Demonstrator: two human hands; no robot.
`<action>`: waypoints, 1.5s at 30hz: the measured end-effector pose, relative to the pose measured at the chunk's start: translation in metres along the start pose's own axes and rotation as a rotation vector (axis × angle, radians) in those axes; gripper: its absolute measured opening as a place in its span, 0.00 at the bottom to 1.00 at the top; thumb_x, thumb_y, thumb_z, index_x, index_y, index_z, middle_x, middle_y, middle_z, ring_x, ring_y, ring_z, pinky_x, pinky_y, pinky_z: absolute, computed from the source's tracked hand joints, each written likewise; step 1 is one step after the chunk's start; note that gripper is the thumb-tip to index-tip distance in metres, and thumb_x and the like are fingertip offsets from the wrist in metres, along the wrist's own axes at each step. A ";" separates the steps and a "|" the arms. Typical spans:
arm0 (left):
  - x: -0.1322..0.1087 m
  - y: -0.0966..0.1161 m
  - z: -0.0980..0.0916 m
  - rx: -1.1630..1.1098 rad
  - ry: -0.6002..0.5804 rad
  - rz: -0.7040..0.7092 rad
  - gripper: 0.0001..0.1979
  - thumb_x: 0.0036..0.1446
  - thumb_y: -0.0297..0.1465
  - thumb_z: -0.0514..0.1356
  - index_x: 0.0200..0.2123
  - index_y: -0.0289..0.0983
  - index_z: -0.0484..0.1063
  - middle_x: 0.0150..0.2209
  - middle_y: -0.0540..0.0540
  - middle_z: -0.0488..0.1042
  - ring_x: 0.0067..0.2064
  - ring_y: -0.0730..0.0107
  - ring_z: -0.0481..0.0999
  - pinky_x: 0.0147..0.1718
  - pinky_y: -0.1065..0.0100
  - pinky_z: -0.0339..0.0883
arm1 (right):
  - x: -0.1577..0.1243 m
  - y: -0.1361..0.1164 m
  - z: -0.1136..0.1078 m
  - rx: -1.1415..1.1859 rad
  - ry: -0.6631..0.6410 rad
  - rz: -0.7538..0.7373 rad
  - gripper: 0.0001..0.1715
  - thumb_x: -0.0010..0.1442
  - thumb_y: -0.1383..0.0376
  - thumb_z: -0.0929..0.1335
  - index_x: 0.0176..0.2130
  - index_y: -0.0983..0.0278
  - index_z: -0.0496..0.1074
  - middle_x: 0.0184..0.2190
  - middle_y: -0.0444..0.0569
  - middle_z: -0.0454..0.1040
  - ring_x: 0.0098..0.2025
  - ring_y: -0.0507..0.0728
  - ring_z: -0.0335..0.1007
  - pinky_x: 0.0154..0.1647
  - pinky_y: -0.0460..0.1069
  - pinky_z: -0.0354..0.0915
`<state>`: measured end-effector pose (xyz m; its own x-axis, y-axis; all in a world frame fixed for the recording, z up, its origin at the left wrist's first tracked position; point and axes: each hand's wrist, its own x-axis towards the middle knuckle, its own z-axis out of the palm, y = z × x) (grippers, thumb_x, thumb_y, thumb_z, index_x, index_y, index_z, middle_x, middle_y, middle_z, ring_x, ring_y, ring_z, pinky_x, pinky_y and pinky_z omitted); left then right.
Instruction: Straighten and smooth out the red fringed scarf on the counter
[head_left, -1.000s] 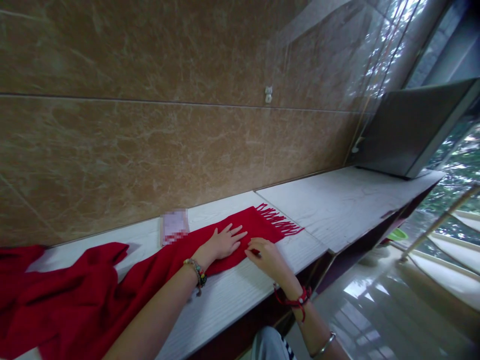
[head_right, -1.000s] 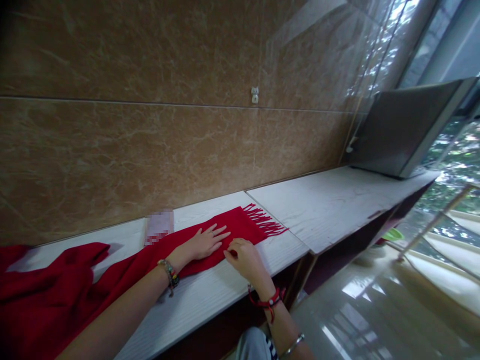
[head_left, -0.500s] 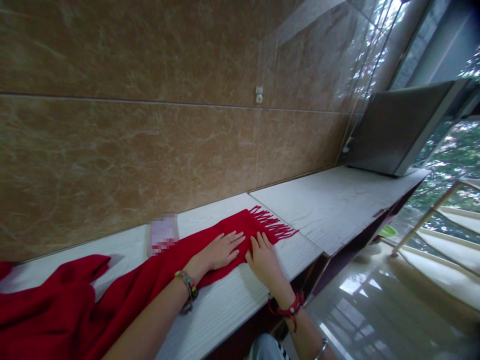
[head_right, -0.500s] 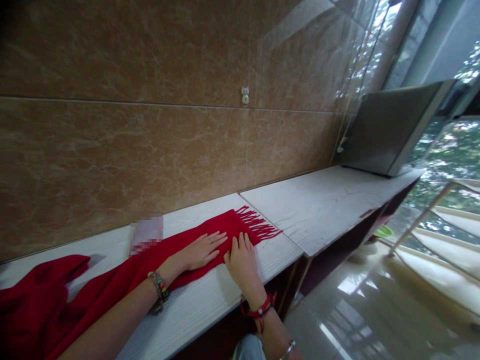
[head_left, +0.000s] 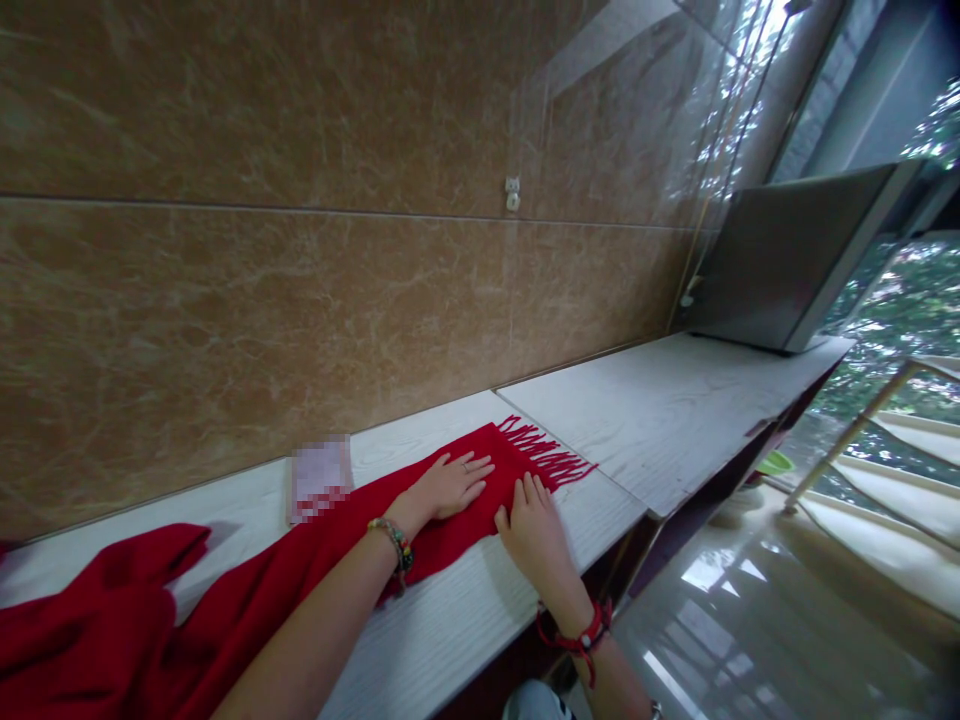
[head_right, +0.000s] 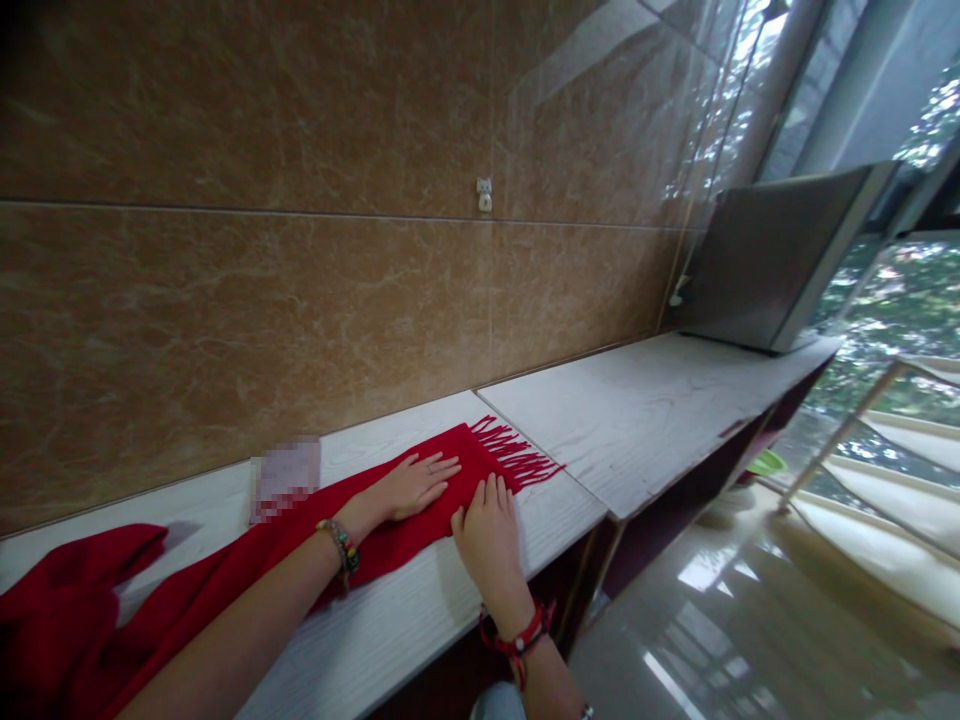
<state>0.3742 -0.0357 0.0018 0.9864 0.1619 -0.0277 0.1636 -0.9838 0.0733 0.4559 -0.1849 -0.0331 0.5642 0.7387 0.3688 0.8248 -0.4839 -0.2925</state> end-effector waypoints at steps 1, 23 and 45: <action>0.001 -0.006 0.002 -0.011 0.012 -0.051 0.22 0.62 0.38 0.38 0.58 0.45 0.50 0.61 0.50 0.48 0.62 0.65 0.46 0.56 0.55 0.41 | 0.000 0.000 -0.001 -0.008 -0.005 0.000 0.29 0.54 0.66 0.59 0.52 0.82 0.61 0.54 0.67 0.59 0.58 0.66 0.50 0.57 0.56 0.49; -0.198 -0.016 -0.008 0.092 0.119 -0.371 0.27 0.59 0.45 0.42 0.60 0.41 0.48 0.63 0.42 0.41 0.62 0.56 0.42 0.57 0.54 0.45 | 0.004 0.011 0.001 0.135 0.218 -0.264 0.21 0.53 0.72 0.59 0.46 0.76 0.67 0.48 0.63 0.66 0.55 0.62 0.55 0.57 0.59 0.50; -0.362 -0.055 -0.025 0.520 0.055 -1.066 0.18 0.57 0.34 0.47 0.48 0.35 0.65 0.48 0.35 0.66 0.48 0.50 0.66 0.42 0.54 0.60 | 0.009 -0.079 0.022 0.197 -0.337 -0.930 0.26 0.61 0.56 0.58 0.57 0.59 0.56 0.58 0.50 0.56 0.60 0.58 0.46 0.58 0.59 0.42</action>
<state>0.0083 -0.0387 0.0324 0.3583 0.9087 0.2141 0.8891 -0.2621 -0.3752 0.3945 -0.1300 -0.0258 -0.3650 0.8926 0.2648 0.8940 0.4154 -0.1680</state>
